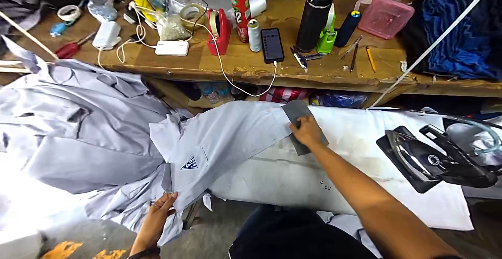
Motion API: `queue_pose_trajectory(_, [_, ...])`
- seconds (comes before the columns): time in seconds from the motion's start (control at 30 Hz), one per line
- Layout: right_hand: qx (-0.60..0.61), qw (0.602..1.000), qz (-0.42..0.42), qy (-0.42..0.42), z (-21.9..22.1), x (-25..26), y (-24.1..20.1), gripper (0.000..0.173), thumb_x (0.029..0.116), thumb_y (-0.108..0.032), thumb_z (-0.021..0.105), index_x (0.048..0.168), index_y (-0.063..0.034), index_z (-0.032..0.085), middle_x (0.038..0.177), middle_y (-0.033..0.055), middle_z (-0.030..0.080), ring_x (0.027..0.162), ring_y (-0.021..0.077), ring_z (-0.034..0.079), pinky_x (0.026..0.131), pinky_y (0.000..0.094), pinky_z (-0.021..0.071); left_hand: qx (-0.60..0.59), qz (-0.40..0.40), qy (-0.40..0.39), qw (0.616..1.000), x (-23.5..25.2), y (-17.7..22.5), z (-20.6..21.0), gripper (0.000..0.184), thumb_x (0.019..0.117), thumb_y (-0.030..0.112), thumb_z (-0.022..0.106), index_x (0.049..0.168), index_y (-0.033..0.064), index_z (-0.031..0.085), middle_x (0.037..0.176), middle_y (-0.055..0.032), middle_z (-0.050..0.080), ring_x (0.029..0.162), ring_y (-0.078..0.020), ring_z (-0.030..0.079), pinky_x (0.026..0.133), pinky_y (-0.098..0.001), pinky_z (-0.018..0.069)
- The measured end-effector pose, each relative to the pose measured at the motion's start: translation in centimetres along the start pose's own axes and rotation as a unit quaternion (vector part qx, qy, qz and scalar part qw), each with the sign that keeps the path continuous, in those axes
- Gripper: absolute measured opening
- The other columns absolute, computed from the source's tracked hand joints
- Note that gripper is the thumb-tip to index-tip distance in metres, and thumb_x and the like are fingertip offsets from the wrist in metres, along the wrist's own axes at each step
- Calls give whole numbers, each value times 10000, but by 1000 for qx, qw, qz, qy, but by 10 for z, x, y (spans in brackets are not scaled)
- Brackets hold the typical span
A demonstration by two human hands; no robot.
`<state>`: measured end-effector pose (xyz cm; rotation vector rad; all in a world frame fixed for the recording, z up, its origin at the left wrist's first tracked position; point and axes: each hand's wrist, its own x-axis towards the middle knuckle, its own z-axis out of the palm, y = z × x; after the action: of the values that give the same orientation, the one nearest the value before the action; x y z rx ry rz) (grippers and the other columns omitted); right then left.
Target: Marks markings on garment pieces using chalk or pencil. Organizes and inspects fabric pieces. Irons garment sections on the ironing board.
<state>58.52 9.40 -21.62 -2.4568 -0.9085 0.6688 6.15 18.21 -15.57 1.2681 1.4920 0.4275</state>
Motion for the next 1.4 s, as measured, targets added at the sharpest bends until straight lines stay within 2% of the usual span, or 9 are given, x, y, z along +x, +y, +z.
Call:
queue_pose_trajectory(0.2, [6,999,-29,-35,26,7,-22,366,954,-231,714,1247,-13,703,1368,285,543,1275,467,517,1019,635,447,66,27,-23,997,-11,5,-7,172,1041,171,528,905,101,605,816,69,616,752,-14,619,704,-239,549])
queue_pose_trajectory(0.47, [242,938,-43,-242,-41,-120,79,173,946,-126,703,1037,21,706,878,77,702,795,116,660,789,344,563,-3,-73,-32,997,-59,-72,-42,149,1057,196,477,979,147,594,868,103,669,791,-3,664,745,-244,586])
queue_pose_trajectory(0.57, [238,937,16,-257,-2,-167,109,189,949,-160,709,1009,19,724,856,97,715,767,152,678,764,388,580,174,-115,45,977,-35,-104,-27,222,1059,217,550,1054,11,635,915,-87,654,823,-165,648,753,-385,553])
queue_pose_trajectory(0.67, [116,949,61,-286,26,-175,114,316,988,-298,682,971,16,718,853,163,701,787,282,687,779,518,553,341,-49,156,926,-15,-66,30,470,994,271,649,1265,-112,617,1318,-418,548,1245,-588,533,1029,-741,403])
queue_pose_trajectory(0.83, [-56,920,-36,-387,-5,-132,89,406,1022,-377,607,1029,10,731,1007,231,710,995,410,675,888,654,495,317,129,-145,928,-8,39,230,493,978,413,657,1215,-18,657,1124,-201,712,1026,-337,705,936,-556,556])
queue_pose_trajectory(1.0, [-90,991,36,-87,-43,-42,54,573,1009,-396,613,1460,-57,511,1504,274,445,1139,435,641,908,593,531,484,134,-316,805,-29,56,355,807,861,736,606,1255,33,649,1277,-199,661,1125,-385,670,892,-612,538])
queue_pose_trajectory(1.17, [-42,986,54,-155,-33,11,78,825,970,-407,708,1591,-66,286,1463,288,511,1242,442,602,1033,595,473,489,125,-296,811,-29,47,360,437,1055,364,484,1286,24,632,1331,-203,644,1187,-398,651,935,-614,522])
queue_pose_trajectory(1.3, [48,959,50,-273,-55,-7,115,640,1028,-289,650,1562,-165,320,1211,233,648,824,350,684,656,506,561,271,142,-285,908,-24,39,330,360,1017,297,535,1055,-23,697,901,-183,679,837,-335,661,798,-562,525])
queue_pose_trajectory(1.4, [119,930,36,-346,-60,-31,128,571,1050,-194,603,1545,-157,322,1201,216,660,819,333,700,583,484,571,189,212,-268,921,-41,52,301,318,986,274,564,1016,-5,712,879,-128,694,761,-248,664,729,-484,552])
